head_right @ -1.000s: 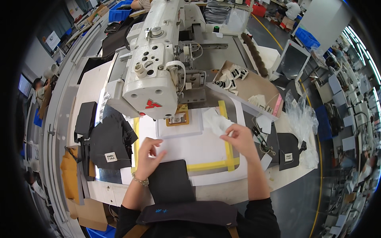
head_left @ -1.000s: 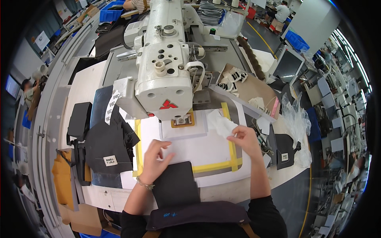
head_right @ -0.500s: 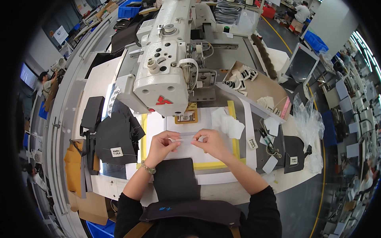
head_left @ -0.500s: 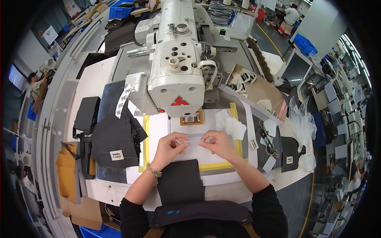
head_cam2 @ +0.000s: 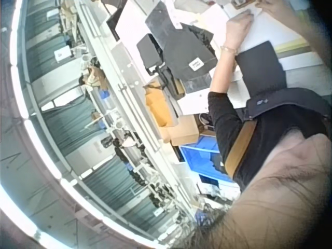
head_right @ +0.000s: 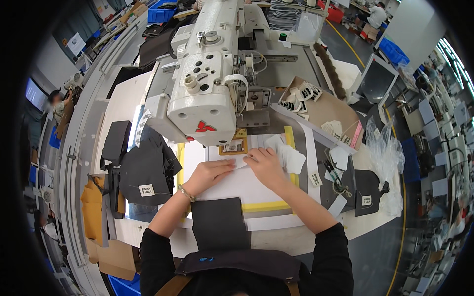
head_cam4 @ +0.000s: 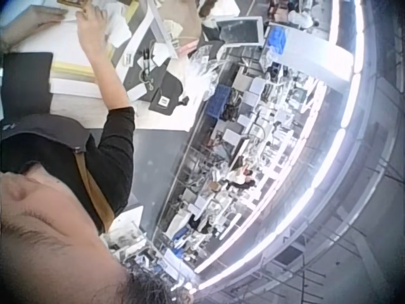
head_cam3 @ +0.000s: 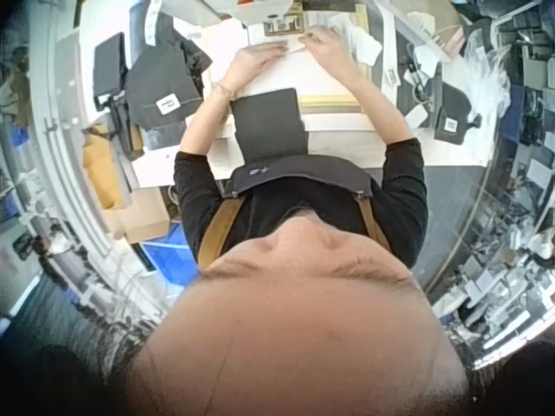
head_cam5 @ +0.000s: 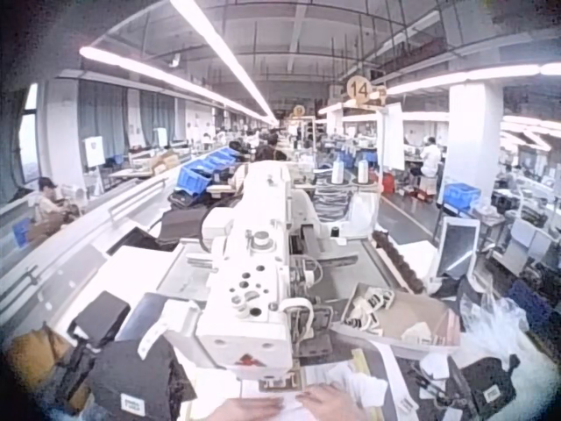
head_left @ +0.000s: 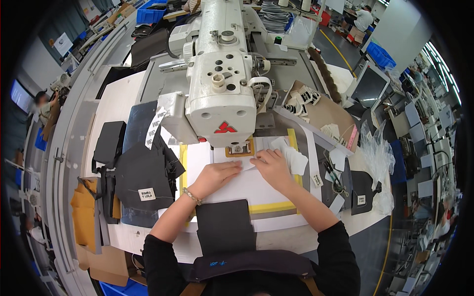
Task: The person sews white rectangular labels onto black fabric pieces using an industrial sewing machine. They repeatedly pick up a fabric piece, align a label, feed it through the machine, and trim the excess thread with scissors. The finished items are stacked on the table.
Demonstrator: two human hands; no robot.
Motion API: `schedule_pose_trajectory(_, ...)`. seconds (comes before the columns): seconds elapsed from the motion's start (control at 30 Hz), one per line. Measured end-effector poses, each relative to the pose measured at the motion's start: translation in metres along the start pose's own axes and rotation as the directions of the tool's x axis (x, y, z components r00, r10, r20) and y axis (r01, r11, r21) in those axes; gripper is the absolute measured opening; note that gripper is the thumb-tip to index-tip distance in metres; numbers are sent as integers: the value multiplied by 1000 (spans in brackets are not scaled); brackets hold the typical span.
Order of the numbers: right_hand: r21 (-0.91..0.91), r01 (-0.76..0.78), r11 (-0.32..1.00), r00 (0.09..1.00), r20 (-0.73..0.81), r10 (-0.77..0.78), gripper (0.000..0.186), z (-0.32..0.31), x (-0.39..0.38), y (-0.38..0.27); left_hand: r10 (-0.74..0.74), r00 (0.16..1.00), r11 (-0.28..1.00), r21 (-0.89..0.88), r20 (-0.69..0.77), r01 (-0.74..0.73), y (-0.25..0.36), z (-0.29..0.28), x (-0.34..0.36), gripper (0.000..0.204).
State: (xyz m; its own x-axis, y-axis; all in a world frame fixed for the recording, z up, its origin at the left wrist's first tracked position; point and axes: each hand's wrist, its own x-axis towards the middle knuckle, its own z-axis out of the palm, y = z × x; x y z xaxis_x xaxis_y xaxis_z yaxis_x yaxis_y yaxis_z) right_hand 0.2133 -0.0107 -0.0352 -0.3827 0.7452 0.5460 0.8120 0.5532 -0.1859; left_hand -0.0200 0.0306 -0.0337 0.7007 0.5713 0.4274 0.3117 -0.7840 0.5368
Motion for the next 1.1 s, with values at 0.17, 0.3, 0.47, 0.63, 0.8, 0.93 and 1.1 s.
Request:
schedule_pose_trajectory(0.17,-71,139,988,990,25,-138,20,-8,-5,1,98,994,983,154,40,-103,-3,0,2,20)
schedule_pose_trajectory(0.3,11,191,981,978,82,-192,27,-10,-9,-2,135,988,964,221,70,-148,-8,-1,3,20)
schedule_pose_trajectory(0.47,27,155,988,982,104,-157,30,-11,-15,-6,116,992,978,169,47,-123,-9,-1,4,20)
schedule_pose_trajectory(0.63,97,67,993,995,63,-74,34,-7,-20,-1,39,999,996,80,-16,-37,-4,-2,0,22)
schedule_pose_trajectory(0.8,206,-80,975,993,106,59,40,-20,-12,-9,-82,989,995,-71,-119,74,13,-6,-2,19)
schedule_pose_trajectory(0.93,429,-269,862,960,193,204,43,-34,-7,-27,-234,957,954,-230,-169,192,36,-12,-5,17)
schedule_pose_trajectory(1.1,677,-396,621,918,307,251,47,-44,-5,-50,-267,919,944,-271,-291,188,55,-19,-6,10)
